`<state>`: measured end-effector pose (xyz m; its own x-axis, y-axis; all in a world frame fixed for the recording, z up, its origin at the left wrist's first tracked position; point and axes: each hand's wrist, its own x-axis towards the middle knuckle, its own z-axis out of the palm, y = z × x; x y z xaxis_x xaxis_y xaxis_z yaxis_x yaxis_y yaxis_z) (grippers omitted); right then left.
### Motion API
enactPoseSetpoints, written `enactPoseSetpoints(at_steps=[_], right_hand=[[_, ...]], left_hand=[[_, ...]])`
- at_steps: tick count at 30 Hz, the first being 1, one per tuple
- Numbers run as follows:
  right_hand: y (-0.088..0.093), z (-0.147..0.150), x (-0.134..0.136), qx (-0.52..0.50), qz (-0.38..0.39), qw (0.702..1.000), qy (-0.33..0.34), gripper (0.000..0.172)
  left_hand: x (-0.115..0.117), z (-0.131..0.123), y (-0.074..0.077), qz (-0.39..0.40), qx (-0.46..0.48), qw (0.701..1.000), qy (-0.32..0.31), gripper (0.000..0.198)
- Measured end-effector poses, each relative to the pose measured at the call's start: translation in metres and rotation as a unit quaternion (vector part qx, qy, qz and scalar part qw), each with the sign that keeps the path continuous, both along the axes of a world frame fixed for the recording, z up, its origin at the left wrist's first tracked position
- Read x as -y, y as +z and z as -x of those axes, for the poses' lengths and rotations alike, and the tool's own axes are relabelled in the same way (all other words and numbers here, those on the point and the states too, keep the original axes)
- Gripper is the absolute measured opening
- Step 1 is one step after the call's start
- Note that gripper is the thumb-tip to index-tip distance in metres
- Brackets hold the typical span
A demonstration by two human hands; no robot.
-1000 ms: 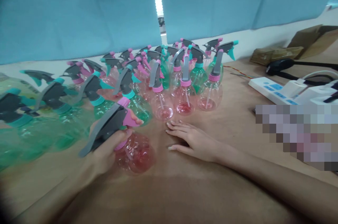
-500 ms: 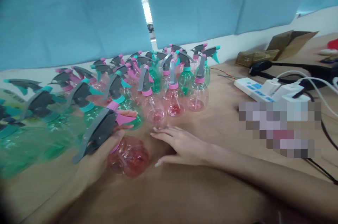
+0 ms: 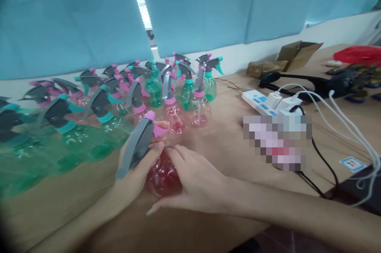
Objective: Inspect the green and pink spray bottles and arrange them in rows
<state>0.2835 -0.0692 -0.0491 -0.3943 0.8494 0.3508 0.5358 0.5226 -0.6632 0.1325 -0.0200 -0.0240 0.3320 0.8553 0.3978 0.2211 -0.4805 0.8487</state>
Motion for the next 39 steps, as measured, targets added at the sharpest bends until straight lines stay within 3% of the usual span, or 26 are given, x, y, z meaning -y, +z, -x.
enactPoseSetpoints(at_steps=[7,13,18,22,26,35,39], right_hand=[[-0.004,-0.035,0.007,-0.011,0.008,0.997,-0.077,0.060],[-0.003,-0.068,0.009,-0.003,0.003,0.997,-0.077,0.056],[-0.003,-0.103,0.004,0.039,0.011,0.994,-0.097,0.055],[-0.001,-0.134,-0.014,0.086,0.013,0.985,-0.146,0.070],[0.004,-0.156,-0.041,0.134,0.022,0.977,-0.168,0.070],[0.022,-0.183,-0.081,0.254,0.046,0.943,-0.208,0.069],[0.024,-0.189,-0.085,0.280,0.054,0.930,-0.231,0.070]], left_hand=[[-0.005,-0.051,-0.004,-0.001,0.008,0.998,-0.060,0.023],[-0.005,-0.077,0.003,-0.039,-0.013,0.994,-0.106,0.049],[0.001,-0.062,-0.013,-0.045,-0.042,0.992,-0.108,0.071],[0.005,-0.031,-0.036,0.009,-0.105,0.991,-0.080,0.049],[0.006,-0.016,-0.052,0.052,-0.124,0.990,-0.049,0.035],[0.011,-0.024,-0.066,0.041,-0.126,0.989,-0.067,0.040],[0.001,-0.033,-0.062,0.027,-0.161,0.985,-0.057,0.035]])
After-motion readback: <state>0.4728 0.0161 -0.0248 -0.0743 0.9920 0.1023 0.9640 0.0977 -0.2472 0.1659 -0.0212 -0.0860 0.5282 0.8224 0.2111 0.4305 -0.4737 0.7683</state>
